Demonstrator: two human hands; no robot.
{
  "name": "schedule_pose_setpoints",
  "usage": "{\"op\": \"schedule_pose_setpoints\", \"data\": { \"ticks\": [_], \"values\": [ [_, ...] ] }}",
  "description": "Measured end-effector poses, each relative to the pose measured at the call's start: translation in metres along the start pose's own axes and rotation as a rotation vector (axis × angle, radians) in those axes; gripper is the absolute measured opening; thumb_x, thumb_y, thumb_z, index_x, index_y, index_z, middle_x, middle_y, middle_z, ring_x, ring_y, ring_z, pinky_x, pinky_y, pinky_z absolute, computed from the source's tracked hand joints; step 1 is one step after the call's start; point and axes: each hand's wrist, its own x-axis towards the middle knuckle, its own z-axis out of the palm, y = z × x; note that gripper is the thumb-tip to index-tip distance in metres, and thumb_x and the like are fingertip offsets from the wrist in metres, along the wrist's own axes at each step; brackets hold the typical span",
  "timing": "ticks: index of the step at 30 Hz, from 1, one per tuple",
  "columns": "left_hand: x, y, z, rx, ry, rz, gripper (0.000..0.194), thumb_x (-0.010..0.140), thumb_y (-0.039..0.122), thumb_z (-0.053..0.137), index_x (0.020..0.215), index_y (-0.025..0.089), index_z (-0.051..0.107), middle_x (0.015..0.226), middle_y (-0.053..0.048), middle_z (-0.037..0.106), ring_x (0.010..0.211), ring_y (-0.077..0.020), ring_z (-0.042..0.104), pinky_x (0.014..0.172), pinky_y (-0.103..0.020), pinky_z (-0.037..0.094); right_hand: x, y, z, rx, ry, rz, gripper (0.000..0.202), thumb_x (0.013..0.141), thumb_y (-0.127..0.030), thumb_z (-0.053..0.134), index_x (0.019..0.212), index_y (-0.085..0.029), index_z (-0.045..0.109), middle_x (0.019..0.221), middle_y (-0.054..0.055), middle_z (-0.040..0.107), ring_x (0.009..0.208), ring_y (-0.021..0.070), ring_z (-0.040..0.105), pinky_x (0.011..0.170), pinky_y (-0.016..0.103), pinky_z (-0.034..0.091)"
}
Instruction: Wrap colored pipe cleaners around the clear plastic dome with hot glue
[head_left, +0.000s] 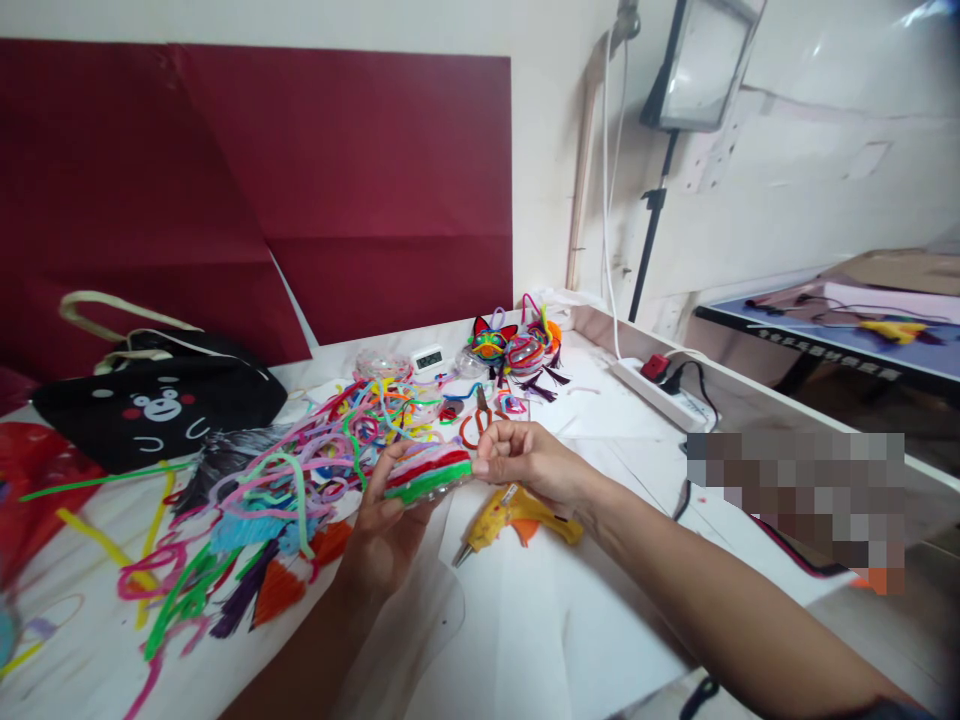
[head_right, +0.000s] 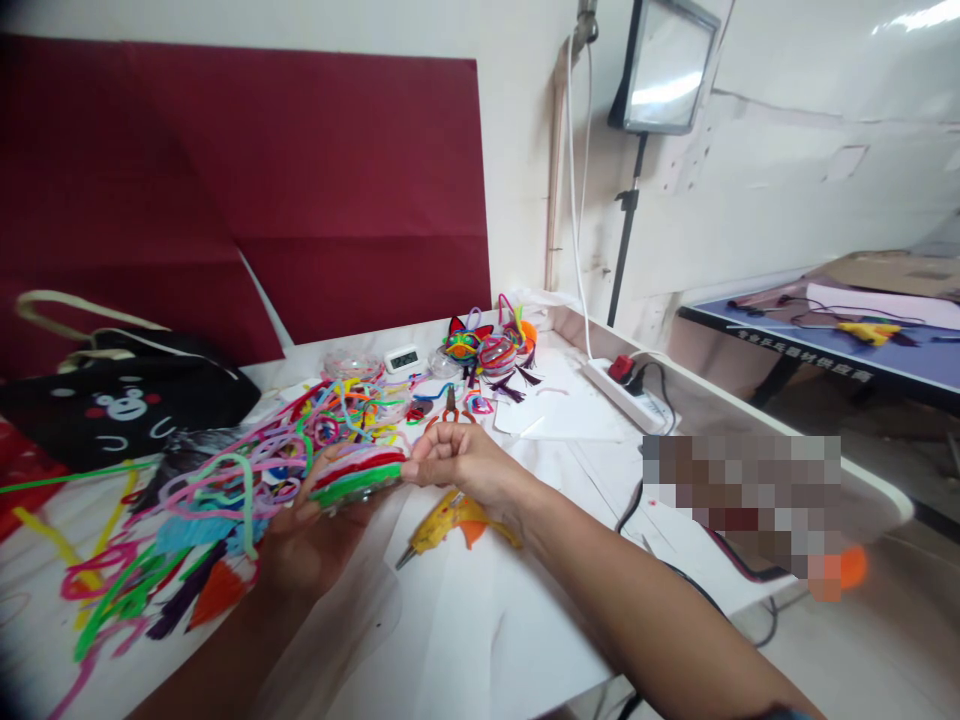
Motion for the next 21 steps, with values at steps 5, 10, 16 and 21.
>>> {"op": "schedule_pose_setpoints", "data": {
  "ticks": [5, 10, 16, 21],
  "values": [
    [-0.0003, 0.0014, 0.0009, -0.056, -0.054, -0.032, 0.052, 0.063, 0.033, 0.069, 0.113, 0.024, 0.059, 0.105, -0.005, 0.074, 0.103, -0.0308, 0.067, 0.100, -0.051, 0.047, 0.0009, 0.0001, -0.0007, 0.045, -0.015, 0.024, 0.038, 0.048, -0.029, 0.091, 0.067, -0.015, 0.061, 0.053, -0.005, 0.062, 0.049, 0.0064, 0.051, 0.052, 0.020, 0.033],
    [-0.0025, 0.0027, 0.0048, -0.078, -0.041, -0.048, 0.057, 0.064, 0.035, 0.066, 0.119, 0.024, 0.058, 0.100, -0.006, 0.075, 0.102, -0.0319, 0.067, 0.097, -0.051, 0.050, 0.0010, 0.0005, -0.0008, 0.059, -0.017, 0.046, 0.038, 0.048, -0.029, 0.092, 0.067, -0.014, 0.062, 0.055, -0.004, 0.064, 0.050, 0.0068, 0.054, 0.054, 0.020, 0.036],
    [-0.0018, 0.0048, 0.0093, -0.090, -0.064, -0.093, 0.055, 0.065, 0.035, 0.064, 0.118, 0.022, 0.062, 0.109, -0.008, 0.073, 0.105, -0.0346, 0.066, 0.097, -0.053, 0.051, 0.0034, 0.0075, -0.0017, 0.078, -0.005, 0.051, 0.041, 0.046, -0.033, 0.092, 0.066, -0.014, 0.062, 0.054, -0.003, 0.064, 0.050, 0.0075, 0.054, 0.051, 0.020, 0.036],
    [-0.0002, 0.0042, 0.0062, -0.179, -0.128, -0.128, 0.049, 0.068, 0.036, 0.063, 0.113, 0.019, 0.066, 0.098, -0.007, 0.076, 0.101, -0.0326, 0.068, 0.100, -0.050, 0.050, 0.0021, 0.0076, -0.0014, 0.061, -0.040, 0.145, 0.044, 0.048, -0.037, 0.092, 0.068, -0.014, 0.061, 0.053, -0.002, 0.062, 0.047, 0.0056, 0.048, 0.044, 0.017, 0.028]
  ]
}}
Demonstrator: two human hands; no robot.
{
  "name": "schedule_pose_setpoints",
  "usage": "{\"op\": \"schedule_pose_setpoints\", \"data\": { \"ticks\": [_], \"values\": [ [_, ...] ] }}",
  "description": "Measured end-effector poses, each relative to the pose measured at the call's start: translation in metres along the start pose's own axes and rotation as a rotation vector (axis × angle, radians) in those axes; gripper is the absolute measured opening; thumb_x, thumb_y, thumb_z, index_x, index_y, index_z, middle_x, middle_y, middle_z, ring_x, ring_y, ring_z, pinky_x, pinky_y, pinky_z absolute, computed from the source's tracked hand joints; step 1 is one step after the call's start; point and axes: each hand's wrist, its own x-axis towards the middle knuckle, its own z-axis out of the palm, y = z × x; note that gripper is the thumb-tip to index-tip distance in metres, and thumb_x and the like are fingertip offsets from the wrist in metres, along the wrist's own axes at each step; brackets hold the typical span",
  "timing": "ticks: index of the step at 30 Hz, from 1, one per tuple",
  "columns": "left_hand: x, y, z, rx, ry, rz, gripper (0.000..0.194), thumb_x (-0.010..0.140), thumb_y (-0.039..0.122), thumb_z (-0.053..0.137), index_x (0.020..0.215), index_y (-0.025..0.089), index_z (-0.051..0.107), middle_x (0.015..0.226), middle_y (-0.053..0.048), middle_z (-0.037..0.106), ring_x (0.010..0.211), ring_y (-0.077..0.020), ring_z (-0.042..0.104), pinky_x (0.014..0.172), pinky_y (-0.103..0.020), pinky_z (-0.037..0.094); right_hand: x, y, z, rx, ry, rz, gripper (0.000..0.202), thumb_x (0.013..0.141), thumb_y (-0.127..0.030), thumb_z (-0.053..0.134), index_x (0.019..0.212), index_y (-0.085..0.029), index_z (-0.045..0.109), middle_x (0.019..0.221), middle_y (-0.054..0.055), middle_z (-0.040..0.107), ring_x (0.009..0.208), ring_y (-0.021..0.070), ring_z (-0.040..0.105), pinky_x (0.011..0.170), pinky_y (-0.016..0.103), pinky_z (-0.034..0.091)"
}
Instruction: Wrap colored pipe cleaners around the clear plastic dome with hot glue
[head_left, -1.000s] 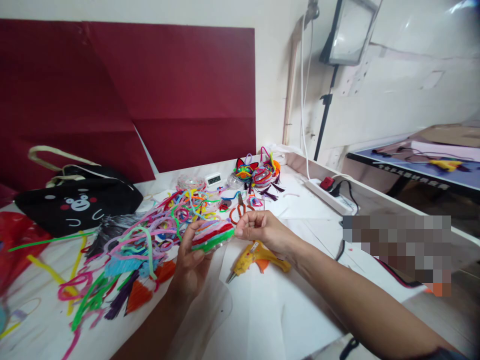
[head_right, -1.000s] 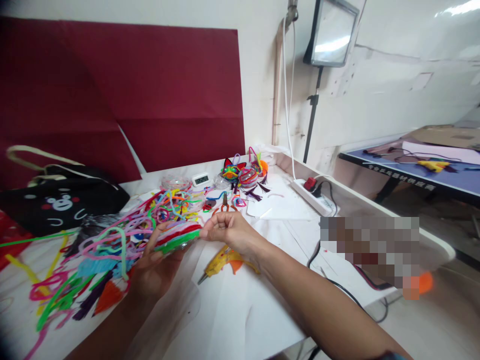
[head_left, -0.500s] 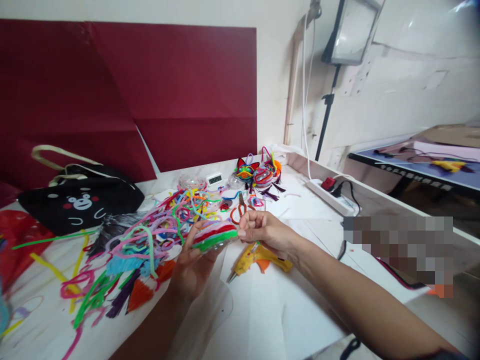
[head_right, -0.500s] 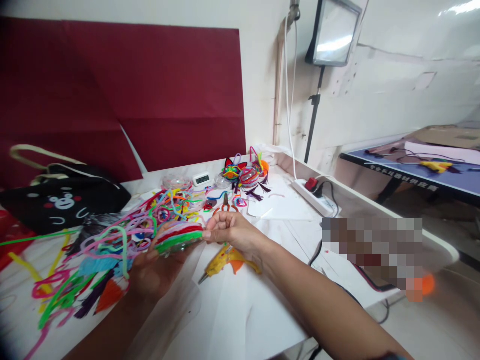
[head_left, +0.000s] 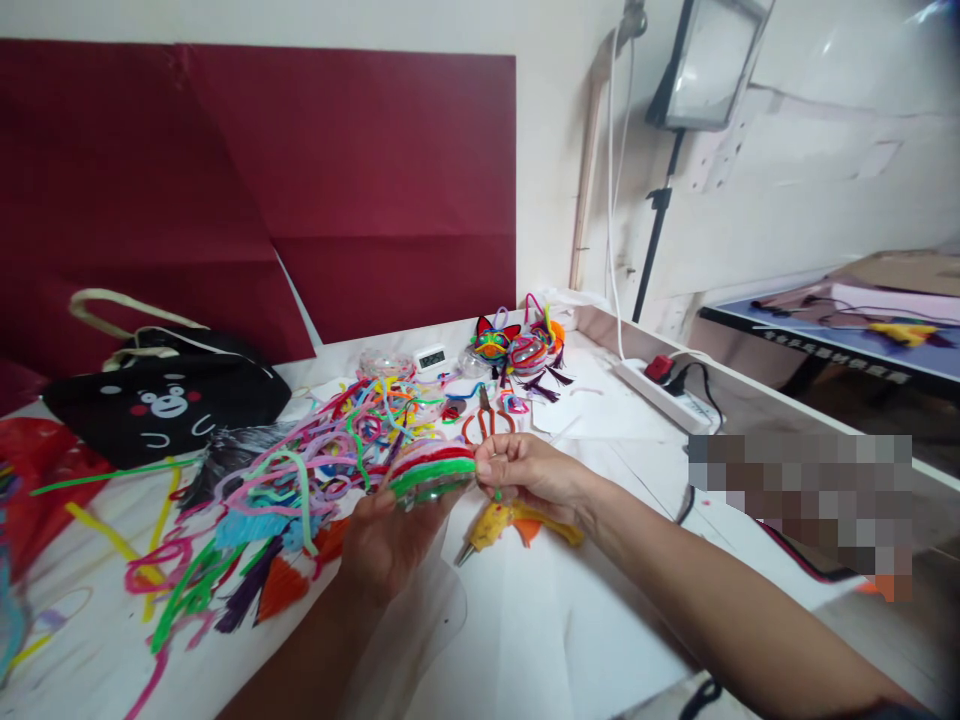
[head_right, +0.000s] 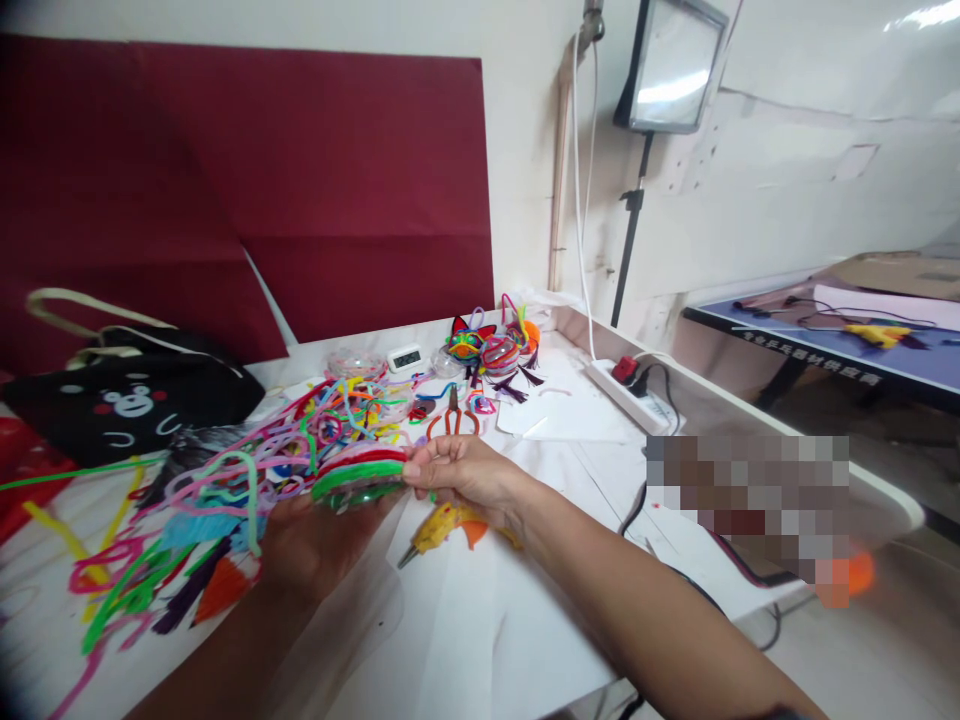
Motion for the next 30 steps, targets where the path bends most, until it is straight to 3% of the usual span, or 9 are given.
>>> {"op": "schedule_pose_setpoints", "data": {
  "ticks": [3, 13, 21, 25, 30],
  "values": [
    [0.000, 0.000, 0.000, -0.006, -0.006, -0.025, 0.046, 0.068, 0.034, 0.064, 0.111, 0.019, 0.067, 0.093, -0.007, 0.077, 0.101, -0.0319, 0.068, 0.099, -0.050, 0.050, -0.001, -0.002, 0.000, 0.016, 0.004, 0.032, 0.045, 0.047, -0.039, 0.092, 0.066, -0.013, 0.060, 0.054, -0.002, 0.062, 0.047, 0.0047, 0.048, 0.043, 0.016, 0.028],
    [0.003, 0.003, -0.009, 0.051, -0.044, -0.043, 0.039, 0.073, 0.030, 0.062, 0.111, 0.020, 0.066, 0.104, -0.006, 0.075, 0.105, -0.0321, 0.066, 0.102, -0.054, 0.044, 0.000, -0.001, -0.005, 0.056, -0.038, 0.030, 0.041, 0.048, -0.032, 0.093, 0.067, -0.012, 0.063, 0.051, -0.003, 0.062, 0.045, 0.0041, 0.050, 0.044, 0.015, 0.031],
    [0.005, 0.004, -0.013, 0.003, -0.086, -0.034, 0.042, 0.073, 0.030, 0.068, 0.114, 0.020, 0.065, 0.113, -0.007, 0.072, 0.110, -0.0285, 0.063, 0.105, -0.048, 0.040, 0.002, 0.002, -0.006, 0.008, -0.044, -0.003, 0.044, 0.054, -0.039, 0.091, 0.072, -0.013, 0.060, 0.055, -0.003, 0.063, 0.043, 0.0025, 0.047, 0.044, 0.014, 0.036],
    [0.006, 0.002, -0.018, -0.012, -0.090, -0.024, 0.043, 0.072, 0.031, 0.070, 0.114, 0.022, 0.066, 0.107, -0.005, 0.074, 0.107, -0.0266, 0.064, 0.102, -0.044, 0.044, 0.002, 0.003, -0.005, -0.007, -0.029, 0.003, 0.049, 0.052, -0.044, 0.090, 0.076, -0.014, 0.060, 0.062, -0.003, 0.065, 0.051, 0.0042, 0.055, 0.048, 0.014, 0.043],
    [0.008, 0.004, -0.020, 0.038, -0.102, -0.088, 0.043, 0.072, 0.034, 0.071, 0.113, 0.022, 0.066, 0.104, -0.005, 0.074, 0.111, -0.0291, 0.062, 0.102, -0.046, 0.042, 0.001, 0.003, -0.003, 0.017, -0.042, 0.010, 0.055, 0.051, -0.046, 0.090, 0.085, -0.016, 0.058, 0.073, -0.001, 0.068, 0.069, 0.0143, 0.070, 0.061, 0.022, 0.054]
  ]
}}
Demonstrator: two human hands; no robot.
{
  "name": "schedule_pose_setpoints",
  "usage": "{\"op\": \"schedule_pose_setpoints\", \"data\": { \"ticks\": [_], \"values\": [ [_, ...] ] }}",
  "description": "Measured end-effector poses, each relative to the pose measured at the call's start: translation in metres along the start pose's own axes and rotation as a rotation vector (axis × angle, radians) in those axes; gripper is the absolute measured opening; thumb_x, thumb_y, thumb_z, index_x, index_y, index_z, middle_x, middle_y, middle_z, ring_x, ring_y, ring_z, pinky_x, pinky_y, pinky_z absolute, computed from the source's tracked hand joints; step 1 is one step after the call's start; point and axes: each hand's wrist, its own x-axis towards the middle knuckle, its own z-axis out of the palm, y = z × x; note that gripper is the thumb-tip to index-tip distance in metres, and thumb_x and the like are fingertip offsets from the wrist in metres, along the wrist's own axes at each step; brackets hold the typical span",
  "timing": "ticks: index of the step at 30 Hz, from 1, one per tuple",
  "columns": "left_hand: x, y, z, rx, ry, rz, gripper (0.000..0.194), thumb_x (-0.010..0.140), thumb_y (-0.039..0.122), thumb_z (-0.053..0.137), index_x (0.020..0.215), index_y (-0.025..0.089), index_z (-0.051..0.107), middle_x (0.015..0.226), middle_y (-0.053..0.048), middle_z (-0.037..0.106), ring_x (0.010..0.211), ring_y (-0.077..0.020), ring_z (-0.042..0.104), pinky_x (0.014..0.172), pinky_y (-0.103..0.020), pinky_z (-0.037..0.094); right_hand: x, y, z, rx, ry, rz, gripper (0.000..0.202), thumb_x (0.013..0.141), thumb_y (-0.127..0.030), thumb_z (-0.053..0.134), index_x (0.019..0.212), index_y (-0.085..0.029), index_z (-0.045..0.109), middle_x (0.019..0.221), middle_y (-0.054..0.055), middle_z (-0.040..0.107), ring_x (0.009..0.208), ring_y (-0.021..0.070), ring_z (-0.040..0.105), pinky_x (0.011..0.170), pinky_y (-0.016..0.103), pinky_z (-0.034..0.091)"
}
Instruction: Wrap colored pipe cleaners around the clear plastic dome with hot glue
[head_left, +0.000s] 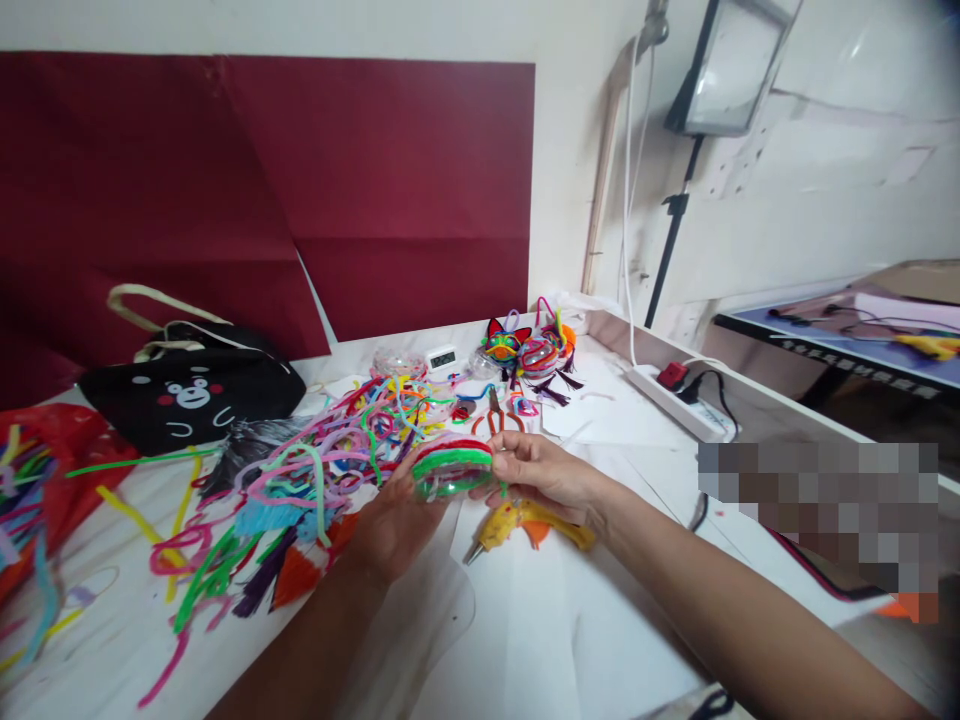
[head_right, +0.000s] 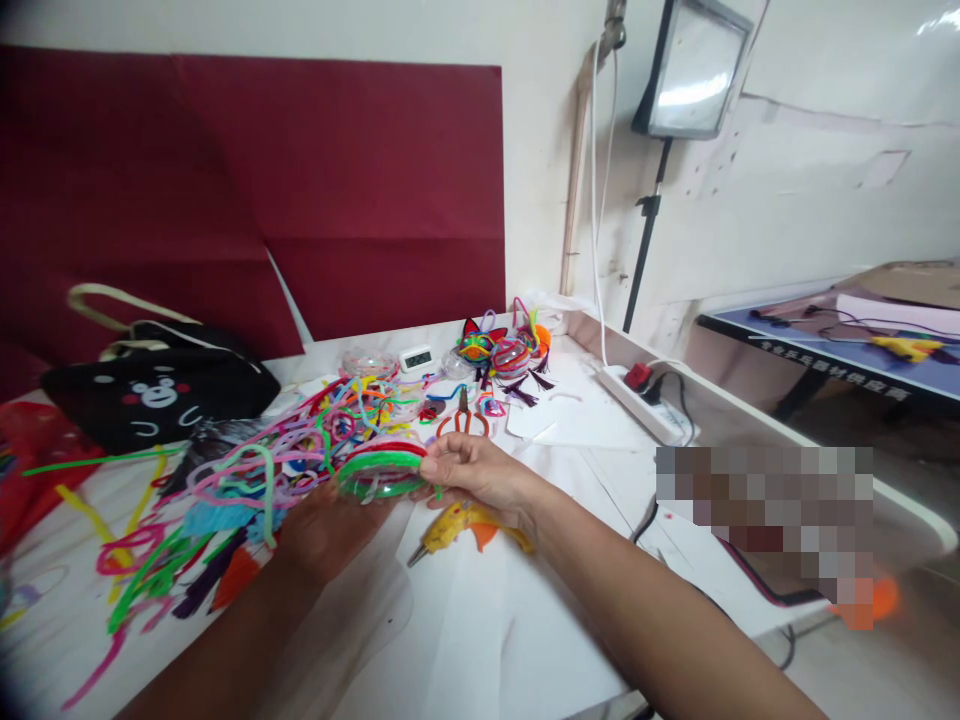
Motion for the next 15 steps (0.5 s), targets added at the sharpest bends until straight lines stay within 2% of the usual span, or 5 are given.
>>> {"op": "schedule_pose_setpoints", "data": {
  "ticks": [5, 10, 15],
  "values": [
    [0.0028, 0.0053, 0.0033, 0.076, -0.001, 0.027, 0.038, 0.075, 0.033, 0.070, 0.112, 0.023, 0.064, 0.110, -0.006, 0.071, 0.114, -0.0287, 0.060, 0.098, -0.043, 0.044, 0.0001, -0.0038, -0.0022, -0.002, 0.030, -0.075, 0.051, 0.053, -0.041, 0.090, 0.085, -0.016, 0.058, 0.072, -0.002, 0.068, 0.068, 0.0152, 0.070, 0.066, 0.027, 0.056],
    [0.0053, 0.0102, 0.0016, 0.216, 0.127, 0.112, 0.028, 0.076, 0.023, 0.072, 0.103, 0.023, 0.065, 0.102, -0.003, 0.072, 0.099, -0.0201, 0.065, 0.087, -0.031, 0.049, 0.0004, -0.0060, -0.0069, -0.052, 0.086, -0.173, 0.044, 0.059, -0.036, 0.088, 0.087, -0.016, 0.060, 0.074, -0.001, 0.068, 0.070, 0.0132, 0.067, 0.069, 0.027, 0.054],
    [0.0076, 0.0094, 0.0024, 0.275, 0.191, 0.140, 0.026, 0.076, 0.022, 0.071, 0.101, 0.020, 0.067, 0.102, -0.005, 0.072, 0.103, -0.0216, 0.065, 0.093, -0.034, 0.047, 0.0017, -0.0051, -0.0085, -0.089, 0.112, -0.219, 0.042, 0.061, -0.036, 0.087, 0.088, -0.016, 0.060, 0.076, 0.000, 0.066, 0.074, 0.0139, 0.065, 0.074, 0.030, 0.054]
  ]
}}
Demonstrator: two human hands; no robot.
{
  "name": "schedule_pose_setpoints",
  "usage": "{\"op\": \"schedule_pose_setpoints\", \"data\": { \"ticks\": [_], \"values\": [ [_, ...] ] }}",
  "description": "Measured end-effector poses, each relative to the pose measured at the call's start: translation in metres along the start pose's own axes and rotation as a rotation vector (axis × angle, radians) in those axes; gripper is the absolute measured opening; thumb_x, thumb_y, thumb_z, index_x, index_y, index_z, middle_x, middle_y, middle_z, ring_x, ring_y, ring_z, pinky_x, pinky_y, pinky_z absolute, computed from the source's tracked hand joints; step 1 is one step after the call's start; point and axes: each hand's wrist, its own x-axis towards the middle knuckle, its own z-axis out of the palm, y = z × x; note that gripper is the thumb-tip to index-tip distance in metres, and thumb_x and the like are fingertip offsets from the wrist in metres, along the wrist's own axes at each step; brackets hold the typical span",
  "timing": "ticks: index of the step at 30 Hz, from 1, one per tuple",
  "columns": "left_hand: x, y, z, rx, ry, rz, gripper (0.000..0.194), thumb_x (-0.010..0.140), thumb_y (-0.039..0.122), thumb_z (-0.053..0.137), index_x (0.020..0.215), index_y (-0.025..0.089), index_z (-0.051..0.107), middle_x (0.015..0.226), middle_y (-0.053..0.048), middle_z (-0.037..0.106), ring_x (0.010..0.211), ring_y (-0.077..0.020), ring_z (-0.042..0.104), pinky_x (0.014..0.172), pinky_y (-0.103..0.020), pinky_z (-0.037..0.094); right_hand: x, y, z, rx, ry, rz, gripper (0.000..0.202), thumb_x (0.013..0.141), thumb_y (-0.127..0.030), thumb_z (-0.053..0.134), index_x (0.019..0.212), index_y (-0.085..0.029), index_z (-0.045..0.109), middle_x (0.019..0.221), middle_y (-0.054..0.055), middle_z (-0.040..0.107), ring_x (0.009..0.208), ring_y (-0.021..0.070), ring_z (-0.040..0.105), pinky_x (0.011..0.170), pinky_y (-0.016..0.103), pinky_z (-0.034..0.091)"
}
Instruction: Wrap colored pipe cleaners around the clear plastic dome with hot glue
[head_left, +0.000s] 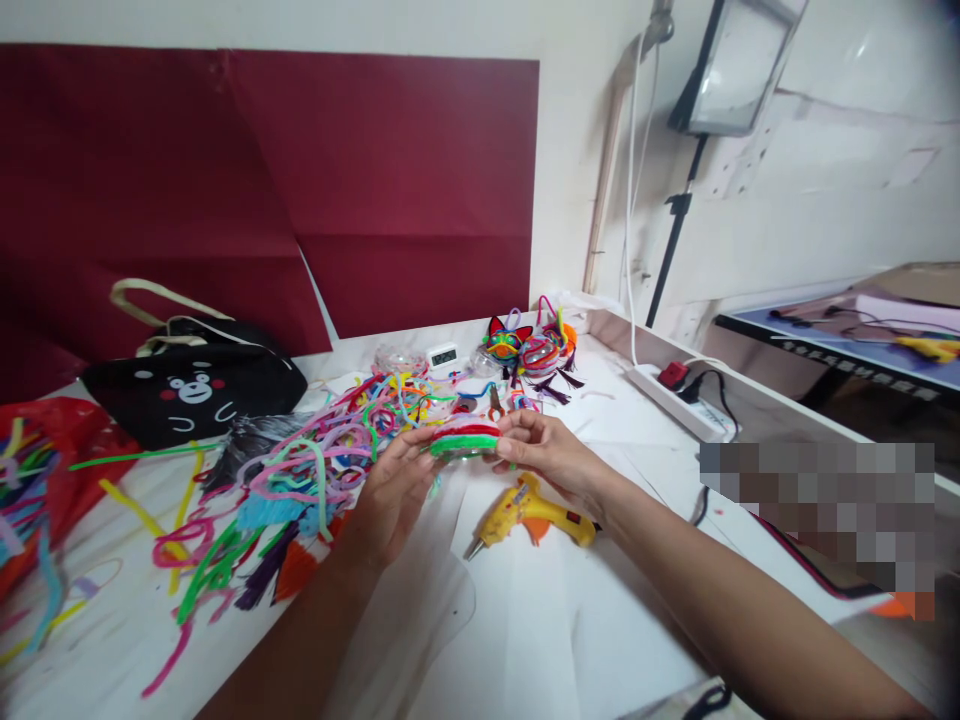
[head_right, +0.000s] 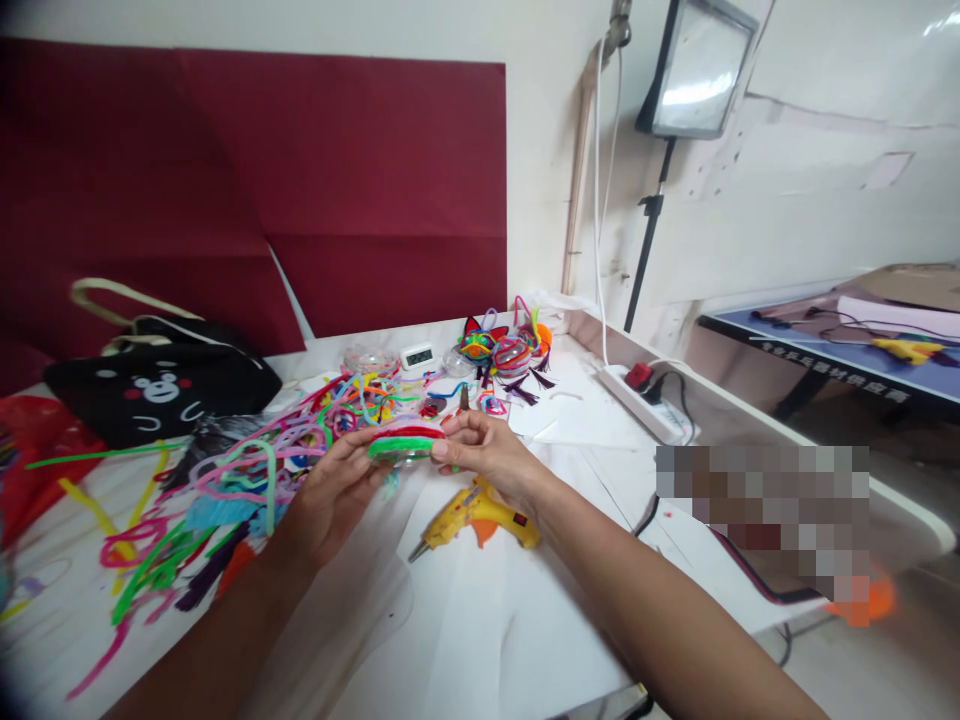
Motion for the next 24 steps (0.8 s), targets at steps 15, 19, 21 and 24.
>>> {"op": "schedule_pose_setpoints", "data": {
  "ticks": [15, 19, 21, 24],
  "values": [
    [-0.010, -0.008, 0.020, 0.222, 0.196, 0.049, 0.060, 0.057, 0.037, 0.084, 0.107, 0.020, 0.057, 0.115, -0.009, 0.066, 0.103, -0.0250, 0.064, 0.088, -0.035, 0.048, 0.004, 0.015, 0.008, -0.228, 0.108, -0.140, 0.056, 0.047, -0.030, 0.091, 0.088, -0.019, 0.054, 0.079, -0.003, 0.059, 0.068, 0.0107, 0.056, 0.064, 0.026, 0.045],
    [-0.012, -0.003, 0.022, 0.282, 0.175, 0.040, 0.058, 0.058, 0.032, 0.085, 0.106, 0.021, 0.056, 0.111, -0.006, 0.066, 0.102, -0.0243, 0.064, 0.084, -0.034, 0.051, 0.002, 0.018, 0.010, -0.317, 0.122, -0.207, 0.053, 0.052, -0.035, 0.089, 0.087, -0.020, 0.053, 0.079, -0.002, 0.058, 0.069, 0.0115, 0.054, 0.062, 0.025, 0.043],
    [-0.012, 0.000, 0.023, 0.303, 0.157, 0.037, 0.057, 0.057, 0.029, 0.085, 0.106, 0.021, 0.056, 0.108, -0.005, 0.066, 0.101, -0.0240, 0.064, 0.083, -0.033, 0.051, 0.001, 0.018, 0.011, -0.345, 0.124, -0.216, 0.052, 0.054, -0.037, 0.088, 0.088, -0.020, 0.052, 0.079, -0.002, 0.058, 0.070, 0.0121, 0.054, 0.061, 0.025, 0.042],
    [-0.012, 0.001, 0.023, 0.311, 0.154, 0.040, 0.057, 0.055, 0.028, 0.086, 0.104, 0.022, 0.057, 0.105, -0.005, 0.067, 0.099, -0.0243, 0.066, 0.081, -0.032, 0.052, -0.002, 0.018, 0.014, -0.394, 0.128, -0.235, 0.051, 0.056, -0.038, 0.087, 0.088, -0.021, 0.052, 0.081, -0.001, 0.058, 0.073, 0.0136, 0.054, 0.062, 0.026, 0.043]
  ]
}}
